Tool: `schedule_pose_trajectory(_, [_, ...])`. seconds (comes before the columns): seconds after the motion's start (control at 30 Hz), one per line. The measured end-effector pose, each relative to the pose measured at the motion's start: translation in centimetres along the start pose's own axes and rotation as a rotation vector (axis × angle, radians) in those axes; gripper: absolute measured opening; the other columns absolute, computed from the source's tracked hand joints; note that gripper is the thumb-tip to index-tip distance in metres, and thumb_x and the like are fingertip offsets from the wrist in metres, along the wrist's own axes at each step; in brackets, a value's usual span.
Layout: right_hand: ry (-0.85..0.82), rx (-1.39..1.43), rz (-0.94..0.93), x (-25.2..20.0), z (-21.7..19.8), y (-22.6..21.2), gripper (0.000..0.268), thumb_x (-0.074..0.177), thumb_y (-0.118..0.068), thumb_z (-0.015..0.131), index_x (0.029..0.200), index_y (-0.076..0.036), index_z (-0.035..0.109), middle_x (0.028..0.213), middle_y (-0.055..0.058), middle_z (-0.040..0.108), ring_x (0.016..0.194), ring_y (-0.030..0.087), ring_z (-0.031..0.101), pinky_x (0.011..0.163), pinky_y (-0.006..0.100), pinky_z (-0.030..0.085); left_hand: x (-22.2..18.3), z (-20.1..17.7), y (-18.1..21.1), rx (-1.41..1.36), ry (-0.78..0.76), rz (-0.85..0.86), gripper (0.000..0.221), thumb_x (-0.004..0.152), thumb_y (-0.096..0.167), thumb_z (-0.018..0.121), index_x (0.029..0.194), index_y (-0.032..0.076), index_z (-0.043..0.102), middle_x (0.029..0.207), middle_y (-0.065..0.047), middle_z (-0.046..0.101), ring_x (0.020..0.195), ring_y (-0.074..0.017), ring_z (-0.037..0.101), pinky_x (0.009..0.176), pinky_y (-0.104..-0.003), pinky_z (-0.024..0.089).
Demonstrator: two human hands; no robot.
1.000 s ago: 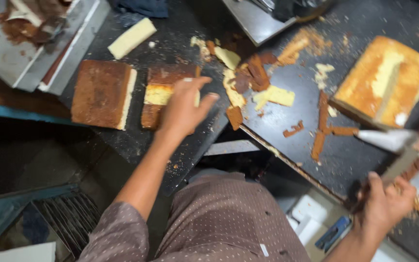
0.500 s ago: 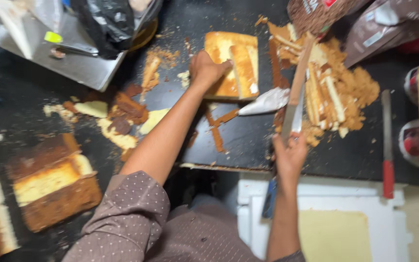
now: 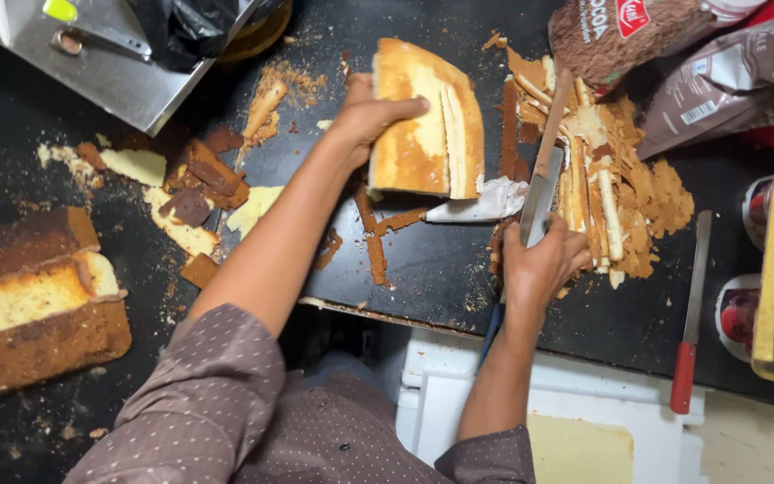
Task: The person assembles layers of rectangular cake on a dark countertop, applying chocolate-colored frosting using a piping bag and spreading it evenly with a knife. They stack additional cake pieces on top and trim the edges with a knife.
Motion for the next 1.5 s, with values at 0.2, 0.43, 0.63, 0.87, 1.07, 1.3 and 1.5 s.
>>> schedule_pose_trajectory(0.2, [-0.222, 0.411, 0.344, 1.9, 1.3, -3.7, 0.063, 0.090, -0.043, 0.078, 0.133, 0.000, 0.061, 0.109, 0.028, 0.067, 0.099, 0.039, 0.069, 0.092, 0.048, 0.053, -10.1, -12.4, 1.2, -0.182, -0.007, 0.159, 0.064, 0.076, -0.003, 0.080, 0.133, -0.001, 0.049, 0.123, -0.017, 0.068, 0.110, -0.0269, 0.073, 0.093, -0.040, 0.062])
schedule_pose_trajectory(0.43, [-0.215, 0.152, 0.293, 2.5, 5.9, -6.4, 0.096, 0.076, -0.028, 0.090, 0.149, 0.002, 0.035, 0.137, 0.036, 0.040, 0.106, 0.049, 0.059, 0.092, 0.050, 0.052, -16.3, -20.3, 2.4, 0.635, 0.270, 0.133, 0.072, 0.075, 0.015, 0.088, 0.134, -0.001, 0.050, 0.126, -0.023, 0.066, 0.117, -0.0351, 0.066, 0.102, -0.047, 0.053])
schedule_pose_trajectory(0.63, [-0.277, 1.021, 0.402, 4.6, 6.4, 1.0, 0.081, 0.076, -0.013, 0.083, 0.144, -0.004, 0.040, 0.129, 0.026, 0.057, 0.105, 0.036, 0.063, 0.090, 0.047, 0.055, -18.0, -13.4, 1.0, 0.804, 0.242, 0.306, 0.094, 0.078, 0.040, 0.083, 0.154, 0.007, 0.039, 0.131, -0.026, 0.059, 0.117, -0.0404, 0.060, 0.098, -0.051, 0.048])
schedule_pose_trajectory(0.87, [-0.690, 1.884, 0.468, 4.5, -3.7, -11.0, 0.048, 0.101, -0.026, 0.059, 0.147, -0.026, 0.044, 0.118, 0.020, 0.064, 0.091, 0.036, 0.071, 0.073, 0.056, 0.062, -8.9, -0.2, 0.5, 0.966, 0.219, 0.319, 0.125, 0.072, 0.053, 0.089, 0.157, 0.006, 0.011, 0.146, -0.036, 0.035, 0.124, -0.0569, 0.046, 0.073, -0.046, 0.059])
schedule_pose_trajectory(1.07, [-0.540, 1.860, 0.168, 13.8, -2.7, -13.7, 0.032, 0.103, -0.014, 0.060, 0.131, -0.022, 0.045, 0.124, 0.017, 0.067, 0.094, 0.035, 0.070, 0.077, 0.054, 0.059, -3.2, 2.5, 0.7, 1.183, 0.145, 0.201, 0.108, 0.079, -0.004, 0.069, 0.163, 0.016, 0.005, 0.167, -0.030, 0.010, 0.123, -0.0541, 0.047, 0.066, -0.035, 0.063])
schedule_pose_trajectory(1.3, [-0.611, 2.082, 0.363, 21.5, 6.5, -16.9, 0.015, 0.096, -0.018, 0.063, 0.105, -0.006, 0.063, 0.091, 0.013, 0.070, 0.080, 0.028, 0.070, 0.074, 0.049, 0.061, 1.0, -3.6, 4.3, 1.665, 0.334, 0.503, 0.097, 0.079, 0.016, 0.075, 0.163, 0.011, 0.025, 0.161, -0.020, 0.038, 0.150, -0.0416, 0.040, 0.117, -0.057, 0.046])
schedule_pose_trajectory(1.5, [-0.388, 1.975, 0.159, 22.1, 14.0, -20.0, 0.026, 0.098, -0.015, 0.068, 0.074, -0.008, 0.058, 0.068, 0.012, 0.061, 0.063, 0.024, 0.063, 0.062, 0.040, 0.053, 2.4, -4.3, 0.4, 0.572, 0.067, 0.331, 0.062, 0.108, 0.022, 0.054, 0.161, 0.008, 0.025, 0.149, -0.028, 0.053, 0.136, -0.0360, 0.062, 0.107, -0.045, 0.055])
Point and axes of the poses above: each hand's wrist, its own x-axis towards the middle knuckle, its own z-axis out of the palm, y = z × x, the point moved 2 cm from there along x, towards the middle knuckle
